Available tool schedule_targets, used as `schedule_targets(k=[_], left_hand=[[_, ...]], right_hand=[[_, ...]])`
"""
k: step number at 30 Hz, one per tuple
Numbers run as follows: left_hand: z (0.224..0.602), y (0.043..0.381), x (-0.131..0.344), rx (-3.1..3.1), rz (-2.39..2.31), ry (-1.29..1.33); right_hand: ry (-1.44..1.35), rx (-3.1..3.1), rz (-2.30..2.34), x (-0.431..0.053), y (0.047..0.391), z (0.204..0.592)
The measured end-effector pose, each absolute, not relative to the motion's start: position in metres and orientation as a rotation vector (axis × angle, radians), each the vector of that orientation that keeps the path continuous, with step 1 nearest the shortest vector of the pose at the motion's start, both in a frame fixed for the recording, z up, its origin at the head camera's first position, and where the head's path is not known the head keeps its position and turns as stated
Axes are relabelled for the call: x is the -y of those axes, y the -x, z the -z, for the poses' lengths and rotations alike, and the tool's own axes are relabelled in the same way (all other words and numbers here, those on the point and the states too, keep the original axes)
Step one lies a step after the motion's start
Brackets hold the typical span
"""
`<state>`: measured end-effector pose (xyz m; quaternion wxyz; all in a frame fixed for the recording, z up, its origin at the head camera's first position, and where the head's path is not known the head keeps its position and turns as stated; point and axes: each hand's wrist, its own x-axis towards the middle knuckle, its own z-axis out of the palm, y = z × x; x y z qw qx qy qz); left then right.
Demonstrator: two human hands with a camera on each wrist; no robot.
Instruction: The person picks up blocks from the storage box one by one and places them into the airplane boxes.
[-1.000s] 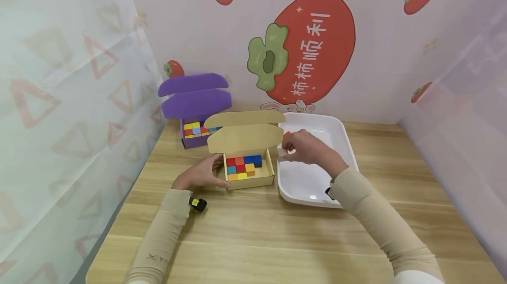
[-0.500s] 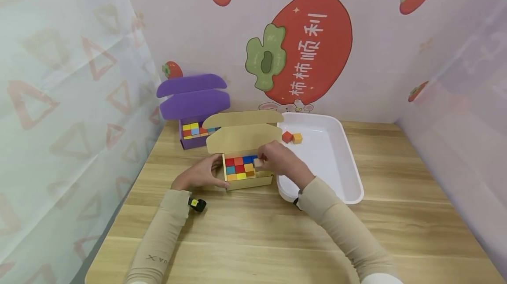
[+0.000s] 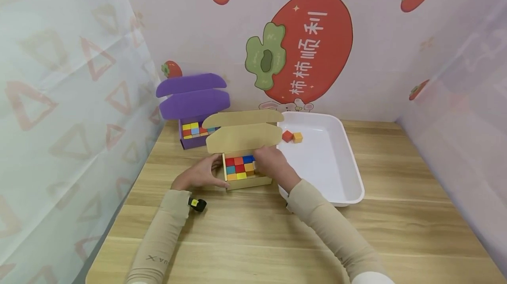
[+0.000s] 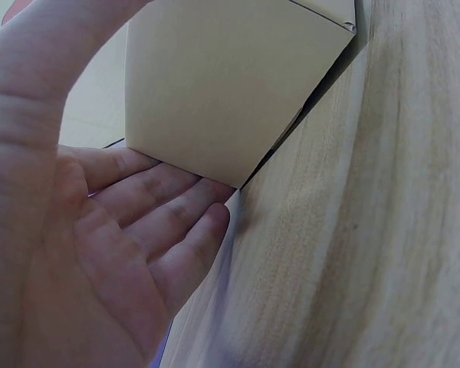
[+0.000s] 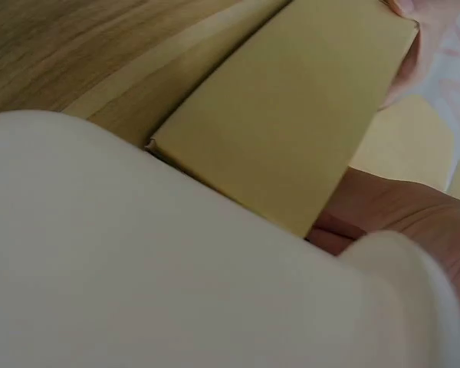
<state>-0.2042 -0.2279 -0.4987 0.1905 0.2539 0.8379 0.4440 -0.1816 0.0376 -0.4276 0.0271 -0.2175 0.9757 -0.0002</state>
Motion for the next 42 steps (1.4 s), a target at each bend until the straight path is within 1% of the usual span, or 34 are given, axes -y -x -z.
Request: schedule_targets(k=[7, 11, 18, 25, 28, 36, 42], left_hand=[[0.5, 0.205, 0.228, -2.352, -1.256, -0.739], [0.499, 0.205, 0.228, -2.352, -1.257, -0.746], [0.499, 0.205, 0.228, -2.346, -1.262, -0.75], [0.498, 0.204, 0.229, -2.344, -1.257, -0.739], [0.497, 0.204, 0.228, -2.338, -1.261, -0.728], [0.5, 0.205, 0.228, -2.34, -1.25, -0.733], [0.498, 0.205, 0.228, -2.353, -1.235, -0.716]], right_hand=[[0.781, -3.071, -0.342, -0.031, 0.177, 0.438], [0.798, -3.098, -0.416, -0.027, 0.173, 0.438], [0.726, -3.073, -0.158, -0.025, 0.171, 0.438], [0.491, -3.087, 0.264, -0.024, 0.172, 0.444], [0.431, -3.111, 0.388, -0.024, 0.172, 0.445], [0.407, -3.083, 0.401, -0.023, 0.171, 0.439], [0.4, -2.979, 0.488, -0.032, 0.171, 0.421]])
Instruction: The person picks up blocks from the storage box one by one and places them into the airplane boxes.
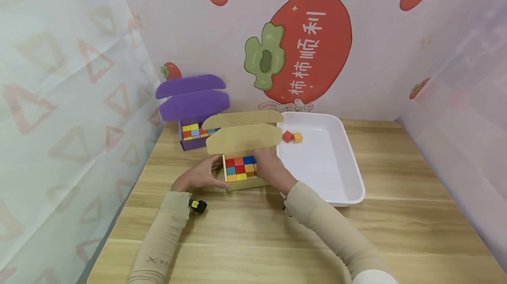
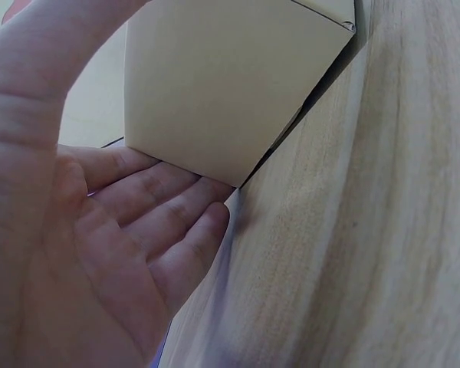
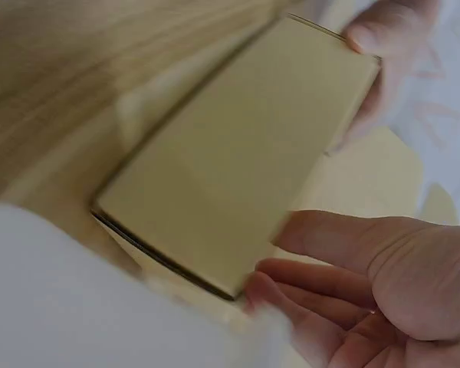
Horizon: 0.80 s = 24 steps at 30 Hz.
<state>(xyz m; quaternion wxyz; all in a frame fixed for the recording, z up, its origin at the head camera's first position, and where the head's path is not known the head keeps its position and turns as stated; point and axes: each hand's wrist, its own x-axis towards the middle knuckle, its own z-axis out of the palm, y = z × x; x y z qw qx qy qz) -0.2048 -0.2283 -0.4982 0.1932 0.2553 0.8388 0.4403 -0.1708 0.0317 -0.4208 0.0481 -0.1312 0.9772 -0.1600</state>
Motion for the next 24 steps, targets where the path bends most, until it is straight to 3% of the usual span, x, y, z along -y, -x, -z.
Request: schedule_targets(k=[11, 24], left_hand=[[0.5, 0.206, 0.23, -2.353, -1.238, -0.701], [0.497, 0.203, 0.23, -2.363, -1.222, -0.644]], right_hand=[[0.266, -3.041, 0.758, -0.122, 0.203, 0.379], [-0.315, -2.834, 0.868, -0.179, 0.251, 0.419]])
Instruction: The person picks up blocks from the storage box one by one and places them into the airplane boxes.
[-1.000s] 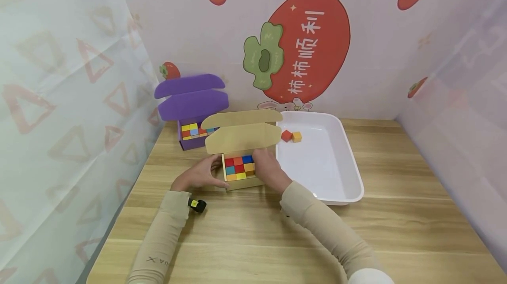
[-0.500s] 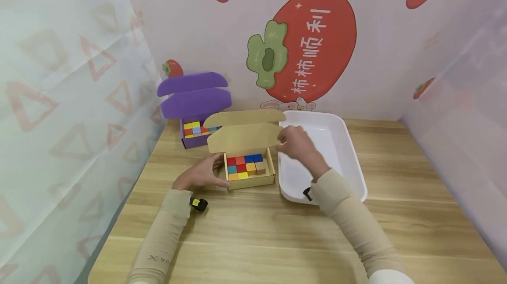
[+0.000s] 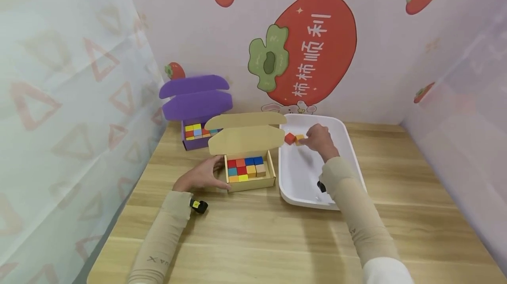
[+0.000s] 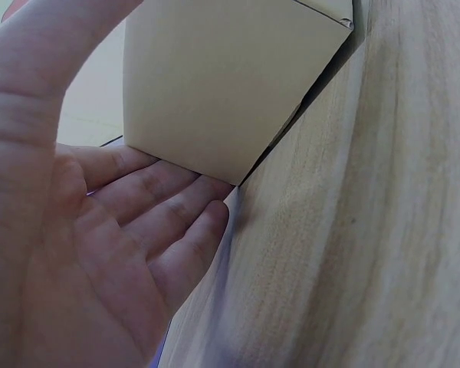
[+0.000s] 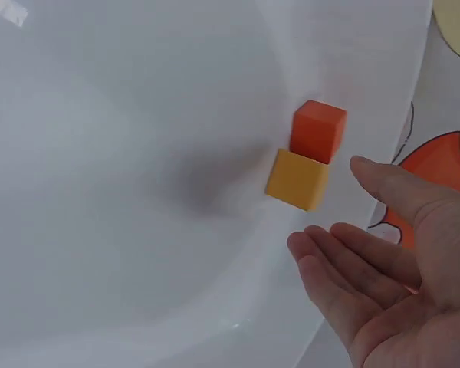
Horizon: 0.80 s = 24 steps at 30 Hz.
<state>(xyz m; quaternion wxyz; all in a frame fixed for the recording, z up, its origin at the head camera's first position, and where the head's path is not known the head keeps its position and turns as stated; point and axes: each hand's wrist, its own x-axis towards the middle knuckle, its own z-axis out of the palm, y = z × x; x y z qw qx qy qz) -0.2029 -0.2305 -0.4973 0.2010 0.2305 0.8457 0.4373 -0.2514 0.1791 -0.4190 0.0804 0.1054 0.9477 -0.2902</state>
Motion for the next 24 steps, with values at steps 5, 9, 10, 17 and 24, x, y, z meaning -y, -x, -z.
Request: schedule_targets(k=[5, 9, 10, 17, 24], left_hand=[[0.498, 0.202, 0.231, -2.36, -1.23, -0.67], [0.497, 0.201, 0.231, -2.362, -1.227, -0.661], [0.497, 0.201, 0.23, -2.36, -1.229, -0.658], [0.499, 0.202, 0.228, -2.362, -1.24, -0.649], [0.497, 0.202, 0.23, -2.356, -1.244, -0.641]], right_hand=[[-0.405, -2.806, 0.885, -0.177, 0.261, 0.436], [-0.442, -2.845, 0.847, -0.172, 0.266, 0.444], [-0.441, -2.859, 0.832, -0.172, 0.266, 0.446], [-0.421, -2.897, 0.75, -0.174, 0.263, 0.445], [-0.211, -2.938, 0.697, -0.181, 0.246, 0.419]])
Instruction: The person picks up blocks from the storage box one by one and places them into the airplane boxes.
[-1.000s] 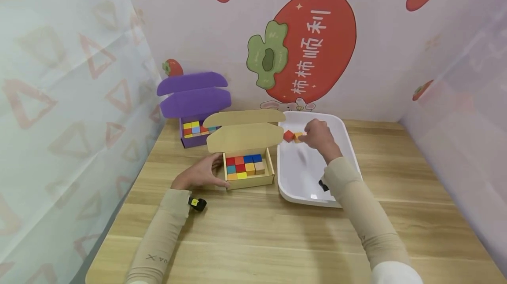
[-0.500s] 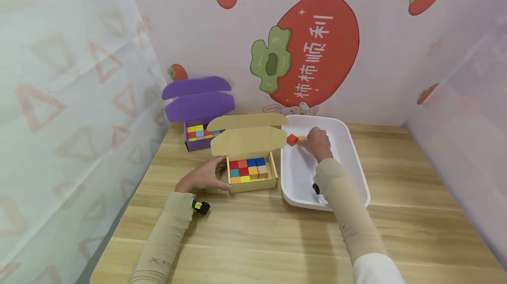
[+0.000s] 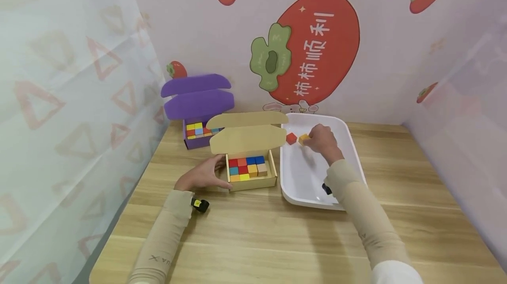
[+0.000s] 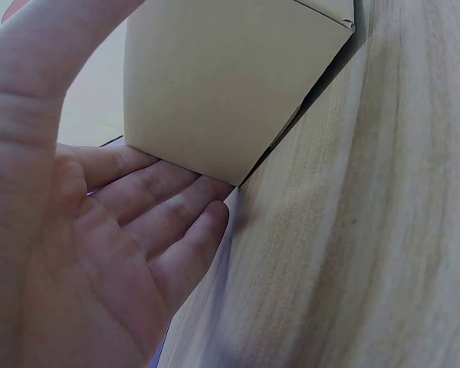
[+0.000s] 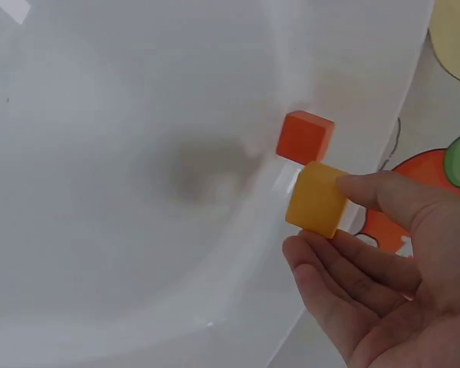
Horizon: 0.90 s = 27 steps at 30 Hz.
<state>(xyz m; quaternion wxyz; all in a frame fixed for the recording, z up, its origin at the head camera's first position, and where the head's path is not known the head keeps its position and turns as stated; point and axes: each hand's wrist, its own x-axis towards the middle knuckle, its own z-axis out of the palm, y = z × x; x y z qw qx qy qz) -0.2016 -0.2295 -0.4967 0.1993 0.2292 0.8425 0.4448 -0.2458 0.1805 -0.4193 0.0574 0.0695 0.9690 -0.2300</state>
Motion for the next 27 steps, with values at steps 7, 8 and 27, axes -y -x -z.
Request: schedule_targets(k=[7, 8, 27], left_hand=[[0.494, 0.203, 0.232, -2.359, -1.235, -0.644], [0.494, 0.203, 0.232, -2.357, -1.237, -0.647], [0.496, 0.202, 0.23, -2.355, -1.23, -0.669]], right_hand=[[0.069, -2.976, 0.726, -0.181, 0.219, 0.389], [0.112, -2.973, 0.728, -0.18, 0.215, 0.385], [0.733, -2.719, 0.781, -0.093, 0.179, 0.375]])
